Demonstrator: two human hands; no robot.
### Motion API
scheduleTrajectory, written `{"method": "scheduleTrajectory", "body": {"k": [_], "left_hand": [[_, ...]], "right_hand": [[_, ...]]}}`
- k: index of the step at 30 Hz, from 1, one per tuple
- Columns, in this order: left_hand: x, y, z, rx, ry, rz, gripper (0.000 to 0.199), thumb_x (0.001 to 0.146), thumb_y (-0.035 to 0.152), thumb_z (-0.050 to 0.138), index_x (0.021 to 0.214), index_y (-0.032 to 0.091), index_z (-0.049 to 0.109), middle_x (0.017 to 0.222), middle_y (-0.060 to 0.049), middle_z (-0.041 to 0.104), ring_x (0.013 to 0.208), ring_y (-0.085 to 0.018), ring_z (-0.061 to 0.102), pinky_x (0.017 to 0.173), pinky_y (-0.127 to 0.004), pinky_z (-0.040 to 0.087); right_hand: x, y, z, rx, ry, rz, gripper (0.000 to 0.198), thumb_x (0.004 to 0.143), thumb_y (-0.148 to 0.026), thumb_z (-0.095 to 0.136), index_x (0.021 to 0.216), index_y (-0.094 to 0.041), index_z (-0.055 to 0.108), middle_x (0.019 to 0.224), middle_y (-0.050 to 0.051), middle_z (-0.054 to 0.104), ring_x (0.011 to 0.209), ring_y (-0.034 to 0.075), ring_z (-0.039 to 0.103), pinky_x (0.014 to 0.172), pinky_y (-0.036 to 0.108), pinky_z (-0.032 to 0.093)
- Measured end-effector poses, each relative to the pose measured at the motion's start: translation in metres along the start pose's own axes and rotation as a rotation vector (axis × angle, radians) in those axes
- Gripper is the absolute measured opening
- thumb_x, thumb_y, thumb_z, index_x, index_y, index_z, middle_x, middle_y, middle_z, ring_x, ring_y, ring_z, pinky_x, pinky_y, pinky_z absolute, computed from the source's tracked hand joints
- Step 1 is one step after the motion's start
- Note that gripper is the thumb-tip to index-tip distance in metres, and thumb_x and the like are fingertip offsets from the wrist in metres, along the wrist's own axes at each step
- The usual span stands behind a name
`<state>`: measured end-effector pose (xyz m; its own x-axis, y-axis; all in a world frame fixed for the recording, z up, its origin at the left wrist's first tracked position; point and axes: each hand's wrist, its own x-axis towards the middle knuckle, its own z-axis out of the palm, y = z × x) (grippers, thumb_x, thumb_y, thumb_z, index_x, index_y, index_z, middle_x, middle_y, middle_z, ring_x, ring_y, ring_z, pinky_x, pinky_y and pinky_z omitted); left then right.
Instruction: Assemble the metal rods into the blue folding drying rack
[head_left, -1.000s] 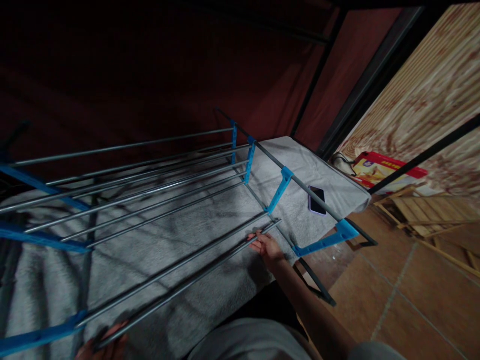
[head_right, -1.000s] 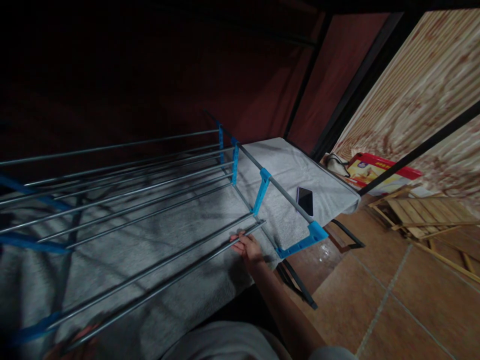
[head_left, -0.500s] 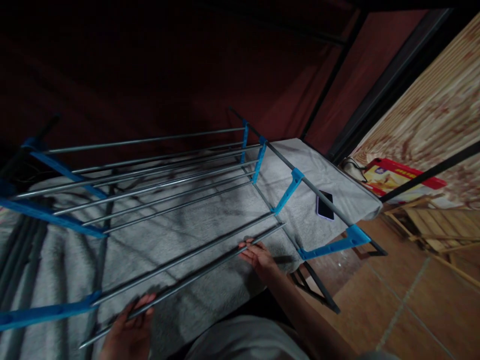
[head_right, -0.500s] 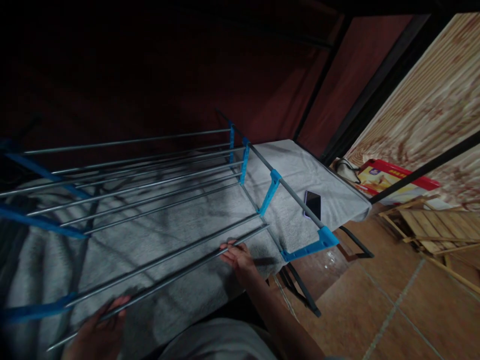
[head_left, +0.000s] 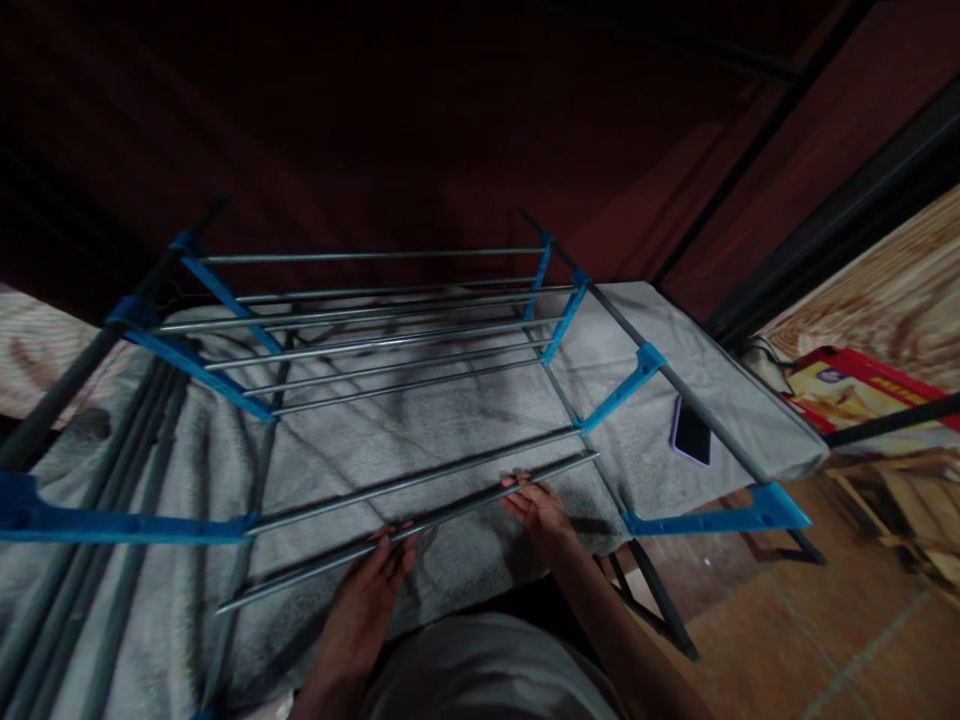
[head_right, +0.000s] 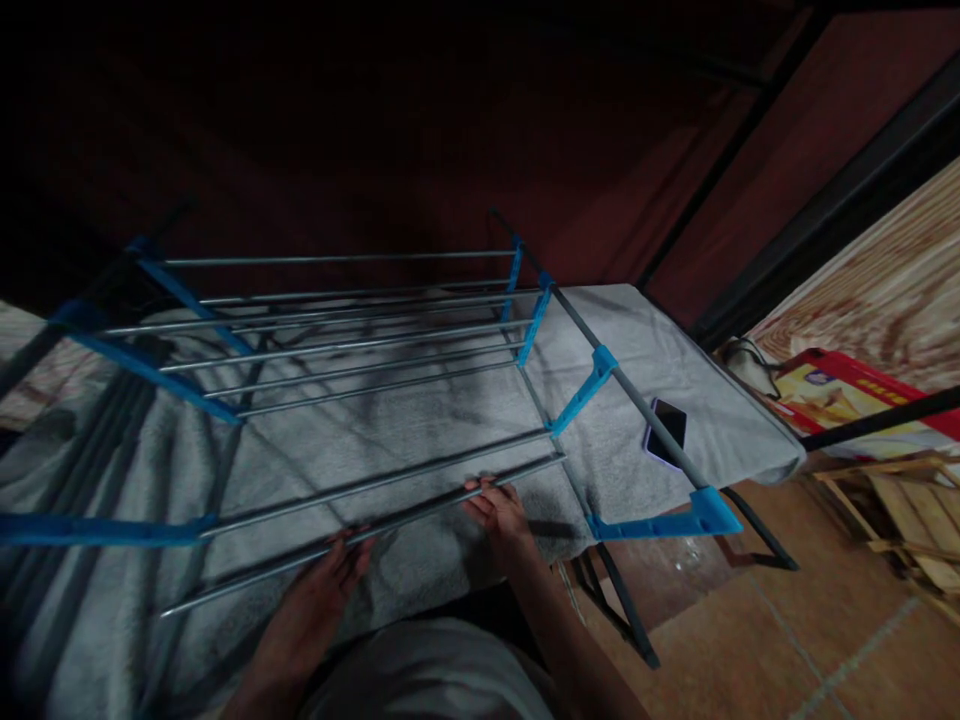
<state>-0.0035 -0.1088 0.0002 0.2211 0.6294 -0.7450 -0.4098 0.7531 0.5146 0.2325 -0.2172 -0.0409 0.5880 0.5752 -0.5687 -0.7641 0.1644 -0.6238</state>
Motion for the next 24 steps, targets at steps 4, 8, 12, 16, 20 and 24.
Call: {"method": "scheduleTrajectory", "body": {"k": [4, 8, 12, 16, 20, 24], "left_hand": [[-0.004, 0.0, 0.004, 0.083, 0.006, 0.092, 0.013, 0.091, 0.003, 0.067, 0.085, 0.012, 0.074, 0.093, -0.009, 0.08, 0.088, -0.021, 0.08, 0.08, -0.029, 0.065], [-0.006, -0.003, 0.005, 0.109, -0.014, 0.139, 0.011, 0.089, 0.013, 0.078, 0.079, 0.013, 0.072, 0.085, -0.009, 0.079, 0.088, -0.022, 0.079, 0.08, -0.029, 0.064], [-0.006, -0.007, 0.005, 0.172, -0.06, 0.169, 0.025, 0.081, 0.03, 0.09, 0.076, 0.013, 0.073, 0.081, -0.01, 0.077, 0.085, -0.022, 0.078, 0.077, -0.027, 0.062], [-0.005, -0.01, 0.004, 0.168, -0.066, 0.177, 0.028, 0.078, 0.031, 0.092, 0.073, 0.015, 0.07, 0.077, -0.008, 0.075, 0.083, -0.022, 0.077, 0.076, -0.027, 0.061], [-0.004, -0.01, 0.001, 0.161, -0.077, 0.162, 0.021, 0.079, 0.027, 0.089, 0.078, 0.015, 0.071, 0.091, -0.012, 0.079, 0.089, -0.022, 0.077, 0.079, -0.028, 0.061], [-0.005, -0.01, -0.003, 0.262, -0.111, 0.123, 0.032, 0.082, 0.042, 0.086, 0.088, 0.013, 0.073, 0.097, -0.016, 0.08, 0.086, -0.023, 0.076, 0.072, -0.03, 0.058]], "right_hand": [[0.009, -0.003, -0.01, -0.029, 0.004, 0.055, 0.037, 0.061, -0.032, 0.094, 0.088, -0.023, 0.071, 0.094, 0.007, 0.083, 0.095, 0.027, 0.08, 0.086, 0.041, 0.065], [0.016, -0.008, -0.023, -0.068, 0.005, 0.063, 0.032, 0.064, -0.03, 0.089, 0.09, -0.024, 0.072, 0.1, 0.006, 0.083, 0.103, 0.028, 0.078, 0.095, 0.048, 0.063], [0.015, -0.01, -0.03, -0.108, 0.063, -0.02, 0.032, 0.067, -0.034, 0.087, 0.094, -0.024, 0.073, 0.106, 0.007, 0.082, 0.112, 0.03, 0.075, 0.106, 0.055, 0.058], [0.014, -0.01, -0.035, -0.153, 0.073, -0.051, 0.036, 0.067, -0.039, 0.089, 0.095, -0.023, 0.073, 0.109, 0.008, 0.08, 0.12, 0.032, 0.072, 0.111, 0.059, 0.055], [0.018, -0.011, -0.039, -0.181, 0.085, -0.073, 0.04, 0.065, -0.042, 0.093, 0.093, -0.023, 0.072, 0.106, 0.007, 0.079, 0.119, 0.031, 0.073, 0.109, 0.056, 0.058], [0.019, -0.013, -0.039, -0.183, 0.083, -0.092, 0.034, 0.066, -0.038, 0.092, 0.088, -0.024, 0.07, 0.105, 0.004, 0.079, 0.118, 0.029, 0.073, 0.107, 0.053, 0.06]]}}
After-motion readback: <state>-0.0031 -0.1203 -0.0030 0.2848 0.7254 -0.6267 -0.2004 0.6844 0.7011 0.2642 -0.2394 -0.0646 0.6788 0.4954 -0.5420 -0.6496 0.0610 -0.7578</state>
